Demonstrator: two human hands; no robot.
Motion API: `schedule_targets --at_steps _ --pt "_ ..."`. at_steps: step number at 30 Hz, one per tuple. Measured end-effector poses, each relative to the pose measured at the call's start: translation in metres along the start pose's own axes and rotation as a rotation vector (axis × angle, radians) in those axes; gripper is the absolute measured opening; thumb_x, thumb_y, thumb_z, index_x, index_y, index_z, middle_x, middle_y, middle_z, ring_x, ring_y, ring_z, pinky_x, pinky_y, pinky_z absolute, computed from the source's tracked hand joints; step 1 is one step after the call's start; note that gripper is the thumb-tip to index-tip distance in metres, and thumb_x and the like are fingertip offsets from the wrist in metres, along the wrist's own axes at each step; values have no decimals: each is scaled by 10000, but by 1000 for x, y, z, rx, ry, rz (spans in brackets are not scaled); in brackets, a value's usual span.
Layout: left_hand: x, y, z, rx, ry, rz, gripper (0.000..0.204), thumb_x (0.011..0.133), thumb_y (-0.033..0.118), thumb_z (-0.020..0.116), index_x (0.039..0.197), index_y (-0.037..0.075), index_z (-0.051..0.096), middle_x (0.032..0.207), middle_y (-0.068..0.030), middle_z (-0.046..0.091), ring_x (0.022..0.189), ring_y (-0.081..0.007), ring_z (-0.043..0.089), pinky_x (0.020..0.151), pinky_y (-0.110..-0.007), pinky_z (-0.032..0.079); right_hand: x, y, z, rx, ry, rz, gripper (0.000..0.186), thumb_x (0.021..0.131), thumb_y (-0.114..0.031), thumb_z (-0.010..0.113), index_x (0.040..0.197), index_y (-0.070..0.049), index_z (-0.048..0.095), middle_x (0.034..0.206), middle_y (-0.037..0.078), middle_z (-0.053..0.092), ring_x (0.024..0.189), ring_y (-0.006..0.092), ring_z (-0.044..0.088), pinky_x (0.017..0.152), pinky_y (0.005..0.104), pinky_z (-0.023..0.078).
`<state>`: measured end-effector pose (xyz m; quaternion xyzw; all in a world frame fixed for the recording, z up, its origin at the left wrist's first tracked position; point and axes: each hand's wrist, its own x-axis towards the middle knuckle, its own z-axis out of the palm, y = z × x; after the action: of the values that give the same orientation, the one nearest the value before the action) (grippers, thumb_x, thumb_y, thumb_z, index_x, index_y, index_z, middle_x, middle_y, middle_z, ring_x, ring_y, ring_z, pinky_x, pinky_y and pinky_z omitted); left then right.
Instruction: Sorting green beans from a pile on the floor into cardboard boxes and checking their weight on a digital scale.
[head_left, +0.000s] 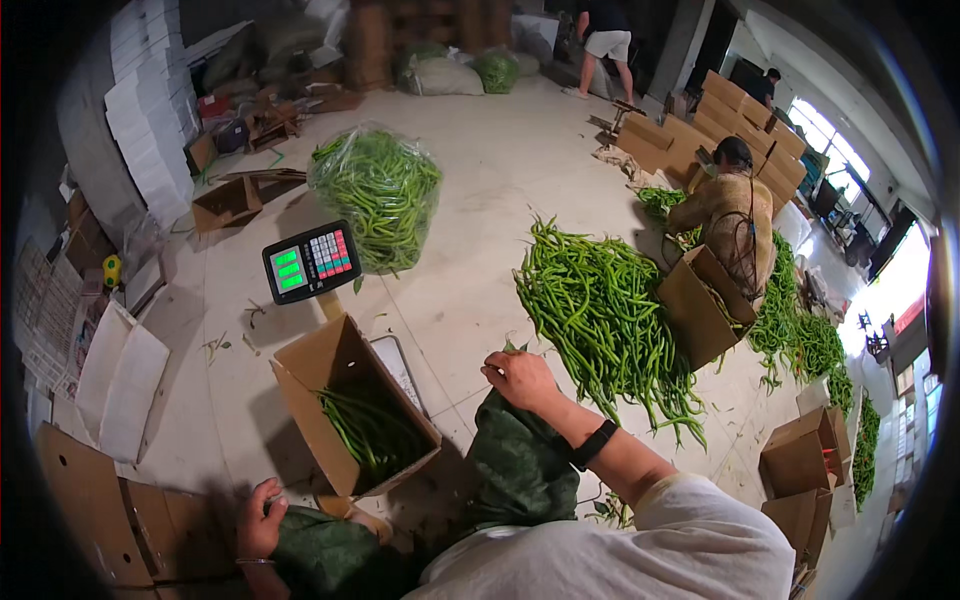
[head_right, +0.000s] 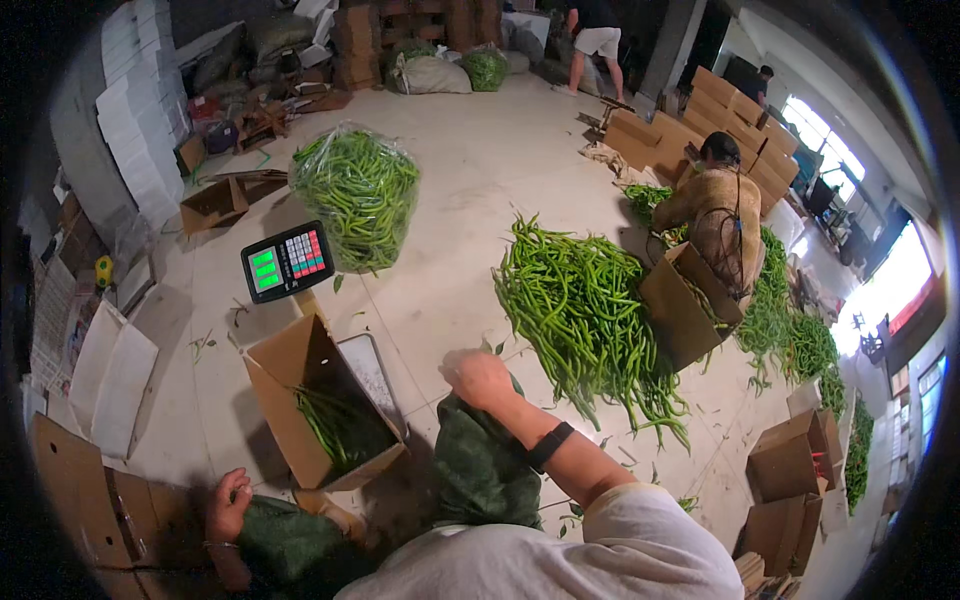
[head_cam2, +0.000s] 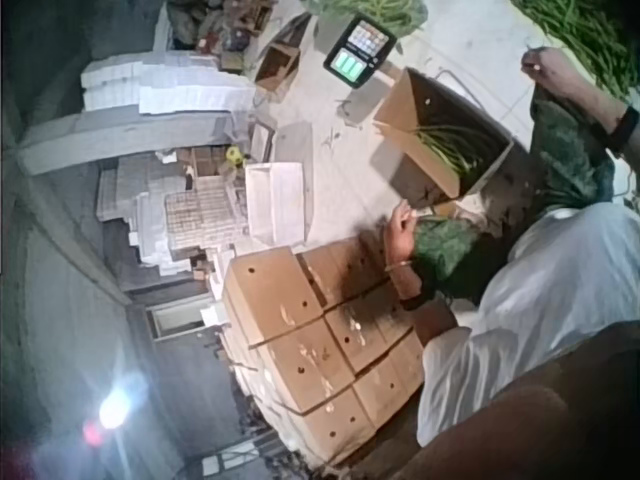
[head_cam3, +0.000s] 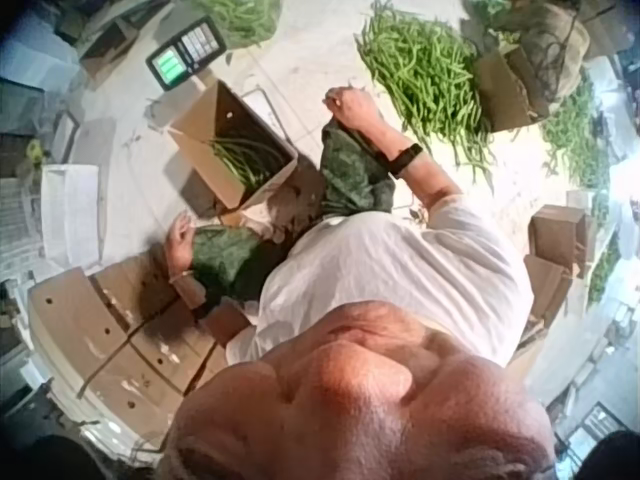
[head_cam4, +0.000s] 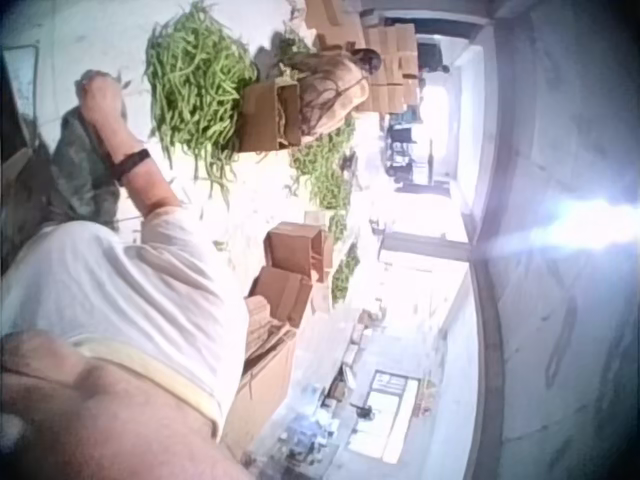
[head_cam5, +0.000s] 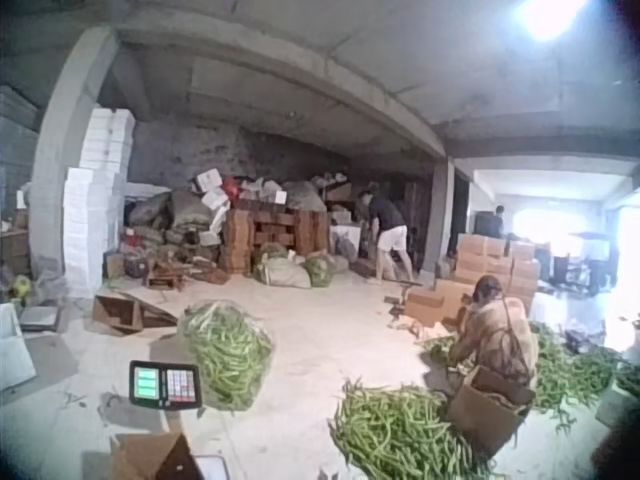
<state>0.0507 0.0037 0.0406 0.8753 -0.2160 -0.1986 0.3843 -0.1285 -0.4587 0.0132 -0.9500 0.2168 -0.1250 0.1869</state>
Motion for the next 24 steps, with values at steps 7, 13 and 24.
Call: schedule_targets --at_steps 7,13,24 --pt "1 13 2 56 14 16 383 853 159 608 1202 21 534 1056 -151 639 997 -228 603 881 -338 457 1 0 -3 -12 35 -6 243 860 -300 559 902 -78 649 824 132 649 750 341 621 672 426 499" --pt "2 8 3 51 20 4 378 846 159 608 1189 14 544 1055 -158 643 997 -244 610 877 -344 460 1 0 -1 16 61 -36 245 864 -296 552 904 -73 646 830 132 651 749 347 619 673 428 498" --pt "1 13 1 137 -9 14 370 878 178 582 1204 12 530 1078 -150 634 1002 -225 598 868 -354 470 -1 1 -3 3 14 3 243 865 -305 543 911 -85 636 840 143 647 769 347 617 688 437 495"
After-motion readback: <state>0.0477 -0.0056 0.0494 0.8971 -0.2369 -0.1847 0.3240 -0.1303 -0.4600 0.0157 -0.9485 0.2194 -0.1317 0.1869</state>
